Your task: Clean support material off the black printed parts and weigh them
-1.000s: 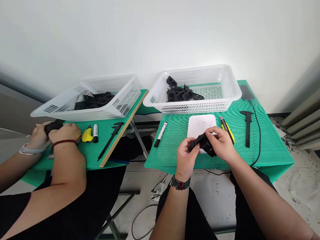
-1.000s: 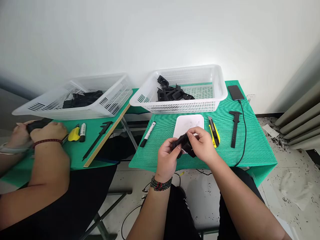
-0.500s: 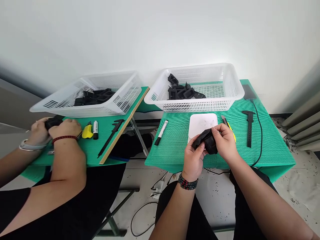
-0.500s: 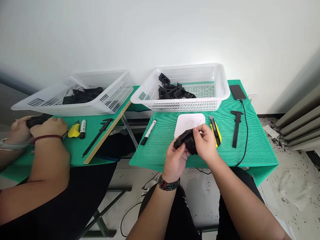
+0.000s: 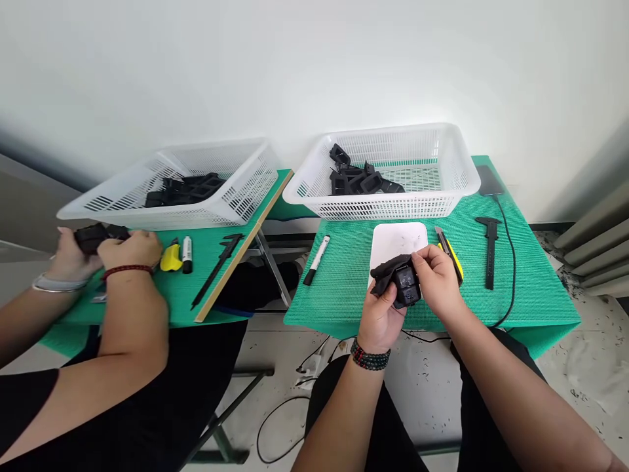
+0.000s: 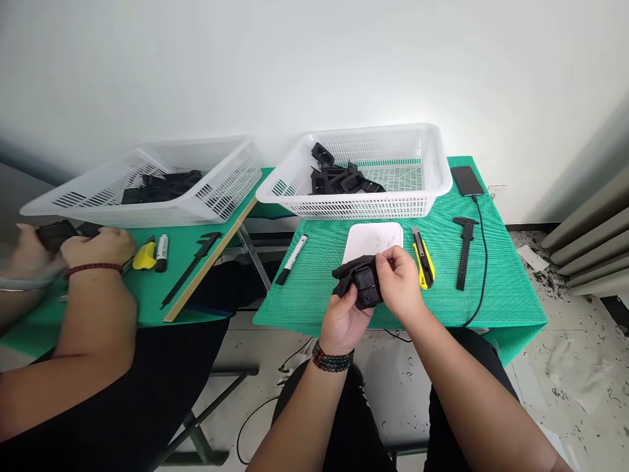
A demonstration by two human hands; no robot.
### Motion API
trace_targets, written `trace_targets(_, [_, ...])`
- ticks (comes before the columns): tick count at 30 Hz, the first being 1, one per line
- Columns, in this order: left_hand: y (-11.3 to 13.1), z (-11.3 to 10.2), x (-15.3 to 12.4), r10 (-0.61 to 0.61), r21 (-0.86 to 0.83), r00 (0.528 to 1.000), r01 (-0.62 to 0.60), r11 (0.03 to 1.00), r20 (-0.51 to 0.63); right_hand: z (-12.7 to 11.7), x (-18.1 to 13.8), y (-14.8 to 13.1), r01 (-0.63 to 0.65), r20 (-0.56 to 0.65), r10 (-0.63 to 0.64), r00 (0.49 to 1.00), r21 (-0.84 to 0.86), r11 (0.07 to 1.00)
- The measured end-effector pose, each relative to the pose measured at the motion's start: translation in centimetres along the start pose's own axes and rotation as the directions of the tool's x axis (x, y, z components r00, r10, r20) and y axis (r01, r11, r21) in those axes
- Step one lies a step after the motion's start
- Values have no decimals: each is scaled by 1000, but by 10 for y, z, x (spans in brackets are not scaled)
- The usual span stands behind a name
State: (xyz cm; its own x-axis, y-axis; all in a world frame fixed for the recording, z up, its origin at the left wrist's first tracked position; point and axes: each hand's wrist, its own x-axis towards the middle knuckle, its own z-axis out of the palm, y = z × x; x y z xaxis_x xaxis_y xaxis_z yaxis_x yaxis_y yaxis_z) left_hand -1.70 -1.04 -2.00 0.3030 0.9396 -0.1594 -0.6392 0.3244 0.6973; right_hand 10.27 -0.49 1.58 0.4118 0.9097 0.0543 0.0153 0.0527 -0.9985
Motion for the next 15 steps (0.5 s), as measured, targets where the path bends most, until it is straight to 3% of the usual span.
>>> trace_targets(15, [1, 0, 2, 35, -26, 999, -35, 999, 3, 0, 0, -2, -60, 21, 60, 998, 29, 998])
